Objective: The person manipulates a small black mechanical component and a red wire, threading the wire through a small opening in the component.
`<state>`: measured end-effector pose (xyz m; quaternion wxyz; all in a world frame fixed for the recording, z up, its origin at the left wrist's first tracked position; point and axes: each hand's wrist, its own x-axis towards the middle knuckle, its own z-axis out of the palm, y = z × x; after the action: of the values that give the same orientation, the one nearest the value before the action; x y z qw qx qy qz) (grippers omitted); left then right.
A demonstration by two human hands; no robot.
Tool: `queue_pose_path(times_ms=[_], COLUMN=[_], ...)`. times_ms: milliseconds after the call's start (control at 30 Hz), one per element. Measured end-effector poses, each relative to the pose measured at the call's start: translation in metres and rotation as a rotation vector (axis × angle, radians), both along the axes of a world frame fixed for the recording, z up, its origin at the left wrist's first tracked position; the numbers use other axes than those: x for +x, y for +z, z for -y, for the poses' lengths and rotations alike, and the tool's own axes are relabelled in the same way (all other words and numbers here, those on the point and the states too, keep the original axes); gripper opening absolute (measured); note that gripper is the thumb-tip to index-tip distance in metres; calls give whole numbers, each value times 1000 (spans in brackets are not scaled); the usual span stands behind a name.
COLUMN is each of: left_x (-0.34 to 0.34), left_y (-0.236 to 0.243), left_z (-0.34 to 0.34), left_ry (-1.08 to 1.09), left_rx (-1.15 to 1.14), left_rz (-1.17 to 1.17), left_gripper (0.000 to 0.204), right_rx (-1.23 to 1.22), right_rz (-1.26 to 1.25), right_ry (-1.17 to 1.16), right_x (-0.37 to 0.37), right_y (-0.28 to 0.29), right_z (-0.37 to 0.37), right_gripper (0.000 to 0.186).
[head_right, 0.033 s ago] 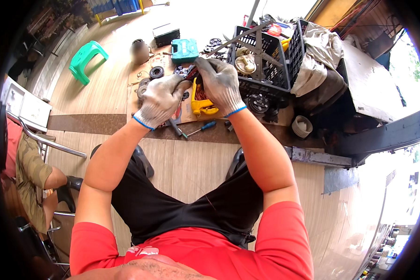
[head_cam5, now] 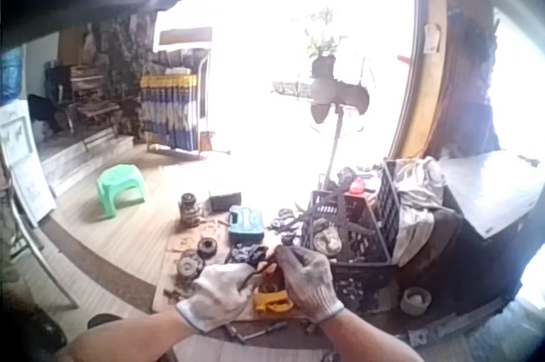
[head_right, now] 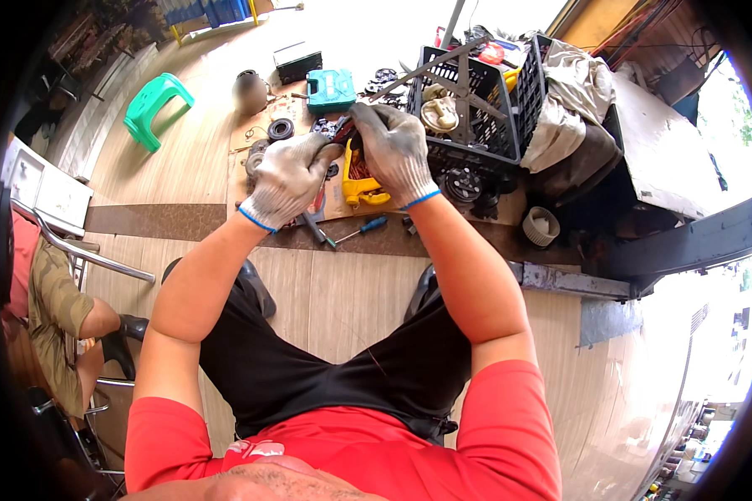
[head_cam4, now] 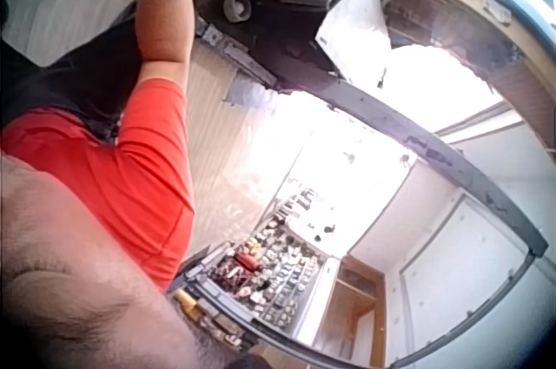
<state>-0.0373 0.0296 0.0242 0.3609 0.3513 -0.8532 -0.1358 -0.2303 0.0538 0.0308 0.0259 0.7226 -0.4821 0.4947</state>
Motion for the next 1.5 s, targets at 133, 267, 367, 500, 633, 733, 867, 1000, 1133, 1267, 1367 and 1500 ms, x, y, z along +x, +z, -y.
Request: queue_pose_path(times_ms=[133,267,367,500,633,733,867,1000,1133,1267,1367,1500], left_x=[-2,4,10,13,16,10,18,30,42,24,7,-4], left_y=[-2,0,9,12,6,10,0,12,-11,4,4,12], left_z=[1,7,8,10,15,8,19,25,55,27,14,-1], left_ry=[8,8,-54,-170,-309,-358,-407,-384,-95,-120,-204,-310], left_rx=[61,252,580,905,978,1098,1207,1231,597,310,-75,110], left_rz=[34,-24,-144,-285,-317,-337,-367,-518,-149,-267,-288,-420], left_gripper=[24,28,40,44,41,42,46,55,42,41,45,44], right_rx=[32,505,326,501,762,879,850,698,672,665,691,727], right_rz=[-25,453,146,328,769,870,933,1008,1347,1680,1696,1684], right_ry=[-22,86,11,131,402,460,432,456,597,657,682,731], right_x=[-3,-4,-24,-22,-11,-12,-2,-11,-18,-9,2,12], right_y=[-2,6,7,14,14,19,26,17,16,6,7,-1], right_z=[1,5,6,-1,-2,-4,-5,0,1,6,1,0], right_gripper=[20,26,32,33,29,24,20,17,13,14,17,16])
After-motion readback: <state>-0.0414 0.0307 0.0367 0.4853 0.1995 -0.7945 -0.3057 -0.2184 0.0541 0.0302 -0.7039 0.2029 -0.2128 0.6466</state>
